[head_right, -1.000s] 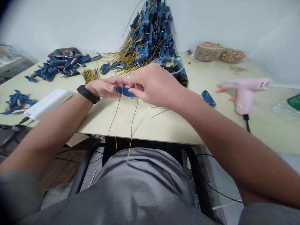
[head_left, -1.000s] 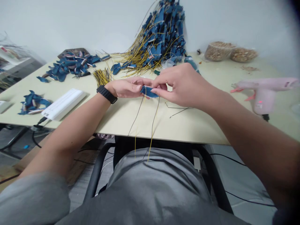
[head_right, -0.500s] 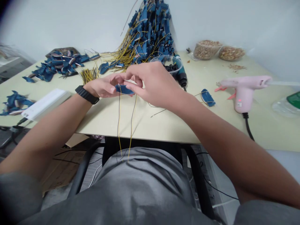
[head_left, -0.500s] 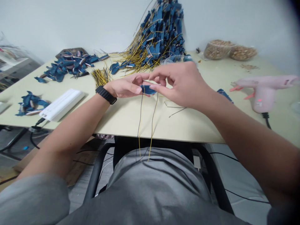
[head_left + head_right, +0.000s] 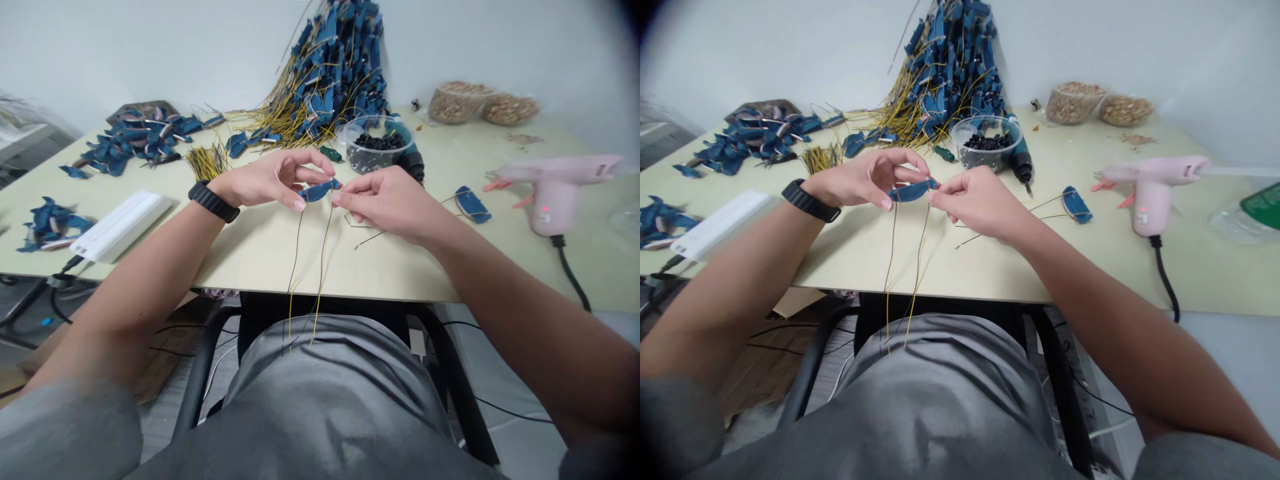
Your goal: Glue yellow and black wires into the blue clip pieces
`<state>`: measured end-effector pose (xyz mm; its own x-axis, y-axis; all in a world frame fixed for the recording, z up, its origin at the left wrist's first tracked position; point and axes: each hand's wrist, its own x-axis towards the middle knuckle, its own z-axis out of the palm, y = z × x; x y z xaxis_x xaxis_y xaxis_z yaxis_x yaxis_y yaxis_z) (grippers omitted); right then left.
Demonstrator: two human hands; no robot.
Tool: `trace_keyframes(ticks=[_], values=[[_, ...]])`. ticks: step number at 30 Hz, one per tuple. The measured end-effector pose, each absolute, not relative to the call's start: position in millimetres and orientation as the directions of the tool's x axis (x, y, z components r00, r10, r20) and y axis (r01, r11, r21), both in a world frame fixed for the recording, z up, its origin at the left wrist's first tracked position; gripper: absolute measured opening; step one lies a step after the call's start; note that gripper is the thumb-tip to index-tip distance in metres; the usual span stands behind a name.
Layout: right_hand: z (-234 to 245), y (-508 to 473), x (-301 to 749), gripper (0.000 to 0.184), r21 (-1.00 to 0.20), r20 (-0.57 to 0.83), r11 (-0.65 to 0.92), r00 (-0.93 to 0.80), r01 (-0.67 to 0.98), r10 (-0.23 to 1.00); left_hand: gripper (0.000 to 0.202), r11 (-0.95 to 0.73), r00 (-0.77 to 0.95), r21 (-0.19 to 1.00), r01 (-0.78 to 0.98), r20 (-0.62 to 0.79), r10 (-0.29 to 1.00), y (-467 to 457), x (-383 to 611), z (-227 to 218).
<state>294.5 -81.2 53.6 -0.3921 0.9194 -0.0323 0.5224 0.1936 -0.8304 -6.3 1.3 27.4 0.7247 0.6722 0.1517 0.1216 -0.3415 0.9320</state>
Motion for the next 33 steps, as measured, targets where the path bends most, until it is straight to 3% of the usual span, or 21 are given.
trace_keyframes(ticks=[5, 10, 26, 33], values=[[47.9, -81.7, 287.8, 0.057, -0.881, -0.065, 0.134, -0.396, 0.453, 0.916, 0.097, -0.314, 0.732, 0.944, 0.106, 0.140, 0.666, 2.5, -5.5, 26.9], [43.0, -80.4, 284.2, 0.053, -0.909, -0.094, 0.079, -0.385, 0.410, 0.918, 0.085, -0.284, 0.741, 0.956, 0.078, 0.135, 0.658, 0.0, -5.6, 28.1], [43.7, -82.2, 284.2, 0.043, -0.889, -0.059, 0.122, -0.374, 0.442, 0.926, 0.090, -0.293, 0.663, 0.951, 0.102, 0.154, 0.732, -9.4, 0.5, 31.5], [38.7, -81.0, 280.8, 0.040, -0.920, -0.056, 0.091, -0.358, 0.380, 0.932, 0.082, -0.240, 0.730, 0.970, 0.033, 0.141, 0.669, -3.4, 0.8, 30.8]])
